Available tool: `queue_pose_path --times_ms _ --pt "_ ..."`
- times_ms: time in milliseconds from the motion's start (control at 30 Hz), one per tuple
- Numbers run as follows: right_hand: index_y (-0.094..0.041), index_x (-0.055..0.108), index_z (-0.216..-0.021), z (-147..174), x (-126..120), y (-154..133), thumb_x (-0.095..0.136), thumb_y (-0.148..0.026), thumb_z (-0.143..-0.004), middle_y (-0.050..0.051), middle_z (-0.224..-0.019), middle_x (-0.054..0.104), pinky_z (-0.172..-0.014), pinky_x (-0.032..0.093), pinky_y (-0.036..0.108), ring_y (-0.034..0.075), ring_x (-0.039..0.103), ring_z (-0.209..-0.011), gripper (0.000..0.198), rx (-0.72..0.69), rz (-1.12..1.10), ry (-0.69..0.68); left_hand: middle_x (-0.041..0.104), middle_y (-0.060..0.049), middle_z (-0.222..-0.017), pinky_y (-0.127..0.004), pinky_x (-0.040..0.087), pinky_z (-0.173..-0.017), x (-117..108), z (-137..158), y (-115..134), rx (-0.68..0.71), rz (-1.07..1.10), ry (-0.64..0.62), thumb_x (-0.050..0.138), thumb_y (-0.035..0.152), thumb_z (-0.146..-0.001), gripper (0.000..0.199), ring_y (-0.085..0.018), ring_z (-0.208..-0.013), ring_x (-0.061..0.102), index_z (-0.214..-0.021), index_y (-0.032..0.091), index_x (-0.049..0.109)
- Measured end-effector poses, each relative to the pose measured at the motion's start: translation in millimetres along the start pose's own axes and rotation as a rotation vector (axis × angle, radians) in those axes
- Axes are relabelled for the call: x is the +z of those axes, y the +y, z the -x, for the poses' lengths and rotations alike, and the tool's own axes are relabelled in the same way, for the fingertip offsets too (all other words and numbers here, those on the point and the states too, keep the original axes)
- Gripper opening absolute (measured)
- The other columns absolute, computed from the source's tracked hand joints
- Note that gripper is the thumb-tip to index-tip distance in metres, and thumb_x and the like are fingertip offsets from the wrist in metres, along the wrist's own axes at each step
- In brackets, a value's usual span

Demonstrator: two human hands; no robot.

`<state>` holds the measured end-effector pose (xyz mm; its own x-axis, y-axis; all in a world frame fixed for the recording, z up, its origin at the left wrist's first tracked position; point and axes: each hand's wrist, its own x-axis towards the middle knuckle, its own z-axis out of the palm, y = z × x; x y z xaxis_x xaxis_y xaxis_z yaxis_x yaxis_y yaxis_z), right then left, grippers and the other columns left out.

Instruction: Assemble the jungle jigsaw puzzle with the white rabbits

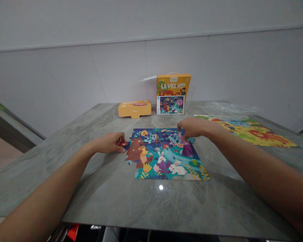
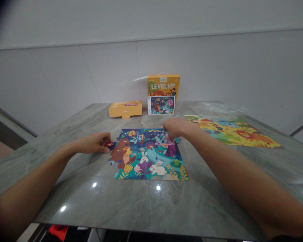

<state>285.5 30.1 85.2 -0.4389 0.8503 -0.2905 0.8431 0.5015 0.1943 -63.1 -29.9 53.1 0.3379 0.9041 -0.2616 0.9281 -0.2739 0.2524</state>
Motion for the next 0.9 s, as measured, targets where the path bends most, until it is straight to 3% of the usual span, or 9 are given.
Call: queue_pose_path --times_ms 167,400,567,767,900 --pt "-0.016 0.062 -0.127 0.0 3.5 24.4 0.082 -0.035 -0.061 0.014 -0.117 0.068 -0.076 0.044 0.033 0.031 0.064 -0.103 0.072 0.097 -0.020 -0.164 0.065 -0.005 -0.089 -0.028 0.039 -0.064 -0.1 0.0 1.1 -0.007 0.014 -0.010 0.062 0.048 -0.072 0.037 -0.022 -0.080 0.059 -0.092 0.018 0.053" --pt "-0.017 0.071 -0.105 -10.4 12.9 28.1 0.083 -0.040 -0.057 0.011 -0.104 0.070 -0.067 0.040 0.030 0.029 0.064 -0.093 0.055 0.096 -0.023 -0.198 0.066 -0.005 -0.090 -0.029 0.040 -0.065 0.8 -0.5 -0.3 -0.020 0.012 -0.012 0.061 0.050 -0.072 0.039 -0.022 -0.082 0.060 -0.095 0.019 0.055" --pt "-0.014 0.067 -0.096 -9.6 7.7 27.2 0.078 -0.038 -0.063 0.009 -0.094 0.071 -0.063 0.037 0.027 0.024 0.063 -0.085 0.042 -0.030 -0.131 -0.147 0.066 -0.005 -0.092 -0.028 0.040 -0.064 1.1 -1.0 -1.6 -0.014 -0.009 -0.008 0.062 0.049 -0.073 0.039 -0.022 -0.082 0.061 -0.097 0.019 0.055" --pt "-0.014 0.061 -0.094 3.7 -6.7 24.2 0.069 -0.029 -0.068 0.005 -0.079 0.071 -0.063 0.039 0.026 0.019 0.063 -0.074 0.030 -0.251 -0.454 -0.244 0.067 -0.007 -0.095 -0.028 0.040 -0.065 1.0 -0.3 -0.3 -0.024 -0.027 -0.010 0.061 0.047 -0.074 0.038 -0.023 -0.084 0.062 -0.098 0.018 0.055" --pt "-0.013 0.061 -0.093 -0.6 -6.6 30.0 0.066 -0.025 -0.069 0.005 -0.075 0.070 -0.065 0.041 0.026 0.018 0.062 -0.072 0.027 -0.249 -0.467 -0.243 0.067 -0.008 -0.097 -0.028 0.040 -0.066 0.6 -0.9 0.7 -0.042 -0.047 -0.018 0.061 0.048 -0.075 0.039 -0.023 -0.085 0.062 -0.099 0.018 0.055"
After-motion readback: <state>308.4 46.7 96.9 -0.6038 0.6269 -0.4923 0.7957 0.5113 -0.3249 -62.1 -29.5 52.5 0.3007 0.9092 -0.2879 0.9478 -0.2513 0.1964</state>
